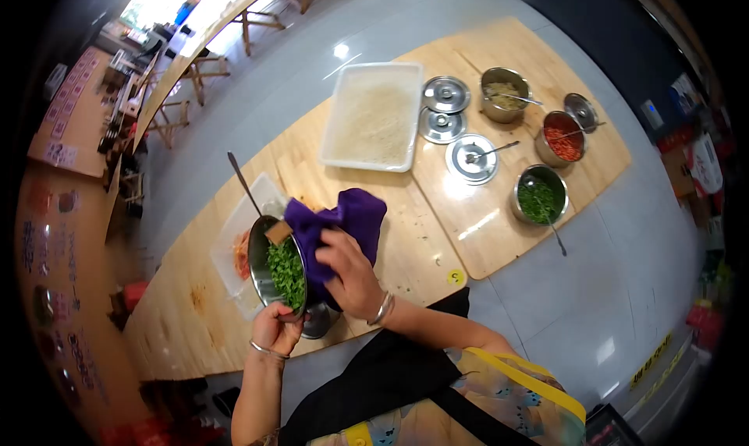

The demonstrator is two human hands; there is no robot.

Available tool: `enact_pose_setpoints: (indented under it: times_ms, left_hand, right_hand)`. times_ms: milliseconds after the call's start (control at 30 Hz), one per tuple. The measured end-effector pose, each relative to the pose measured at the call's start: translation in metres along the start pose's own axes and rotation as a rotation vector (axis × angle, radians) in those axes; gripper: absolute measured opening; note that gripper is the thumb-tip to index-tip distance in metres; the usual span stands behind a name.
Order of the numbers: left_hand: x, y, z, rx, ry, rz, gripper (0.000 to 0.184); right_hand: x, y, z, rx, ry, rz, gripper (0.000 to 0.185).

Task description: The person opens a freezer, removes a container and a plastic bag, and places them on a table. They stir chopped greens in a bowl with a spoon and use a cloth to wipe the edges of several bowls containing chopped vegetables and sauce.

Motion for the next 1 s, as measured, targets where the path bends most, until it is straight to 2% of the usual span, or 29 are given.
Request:
enact_pose_setpoints:
  times_ms: [67,100,167,200,233,300,333,367,433,500,567,633,767,833,900,1000]
  left_hand:
    - [0.02,-0.004,-0.001,0.034,0.042,0.043,0.023]
    - [0.019,-0.002,-0.005,0.043,0.035,-0.053,0.023]
    - [0.023,0.0,-0.012,0.058,0.028,-0.152,0.022]
    - [0.027,0.001,-0.015,0.091,0.017,-0.137,0.03]
    - [0.03,0.005,-0.017,0.124,0.005,-0.122,0.04]
    - [0.031,0.022,-0.022,0.136,-0.039,-0.162,0.042]
    - [0.028,0.032,-0.023,0.162,-0.086,-0.197,0.043]
    - [0.024,0.041,-0.025,0.187,-0.133,-0.229,0.044]
    - [0.031,0.05,-0.021,0.228,-0.148,-0.256,0.046]
    - [0.055,0.048,-0.014,0.273,-0.037,-0.032,0.044]
    - [0.043,0.069,-0.02,0.266,-0.086,-0.033,0.047]
    - [0.039,0.086,-0.027,0.22,-0.123,0.078,0.052]
    - [0.038,0.117,-0.048,0.153,-0.178,0.04,0.049]
    - [0.028,0.146,-0.065,0.115,-0.235,0.029,0.05]
    - [0.028,0.177,-0.076,0.083,-0.279,0.073,0.05]
    - [0.014,0.226,-0.092,0.002,-0.387,0.115,0.048]
  right_hand:
    - [-0.017,0.026,0.014,0.162,0.163,0.024,0.03]
    - [-0.031,0.038,0.022,0.373,0.269,-0.058,0.024]
    - [-0.041,0.045,0.04,0.881,1.029,0.01,0.025]
    - [-0.044,0.044,0.042,0.905,1.248,0.082,0.029]
    - [-0.046,0.041,0.044,0.897,1.243,0.076,0.029]
    - [-0.045,0.023,0.058,1.044,1.54,0.177,0.037]
    - [-0.043,0.012,0.072,1.09,1.517,0.202,0.043]
    - [-0.048,0.012,0.052,1.115,1.496,0.163,0.042]
    - [-0.045,-0.014,0.068,1.139,1.619,0.128,0.04]
    - [-0.062,-0.027,0.049,1.202,1.506,0.111,0.038]
    - [-0.085,-0.026,0.025,1.273,1.389,0.086,0.037]
    - [-0.112,-0.015,-0.003,1.356,1.388,0.134,0.034]
    - [-0.178,0.012,-0.09,1.106,1.063,0.321,0.035]
    - [-0.224,-0.061,-0.046,1.261,0.636,0.008,0.036]
    - [-0.211,-0.089,-0.077,1.617,0.739,0.386,0.034]
    - [-0.242,-0.152,-0.063,1.563,0.636,0.326,0.033]
Point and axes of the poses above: each hand's wrist, its own y-axis towards the middle knuckle, its own x-axis out of the palm, z = x × y, the point moved 1 cm from there along y, towards the middle knuckle, and after that the axes turned 13 degrees about y, right-handed, at the moved point
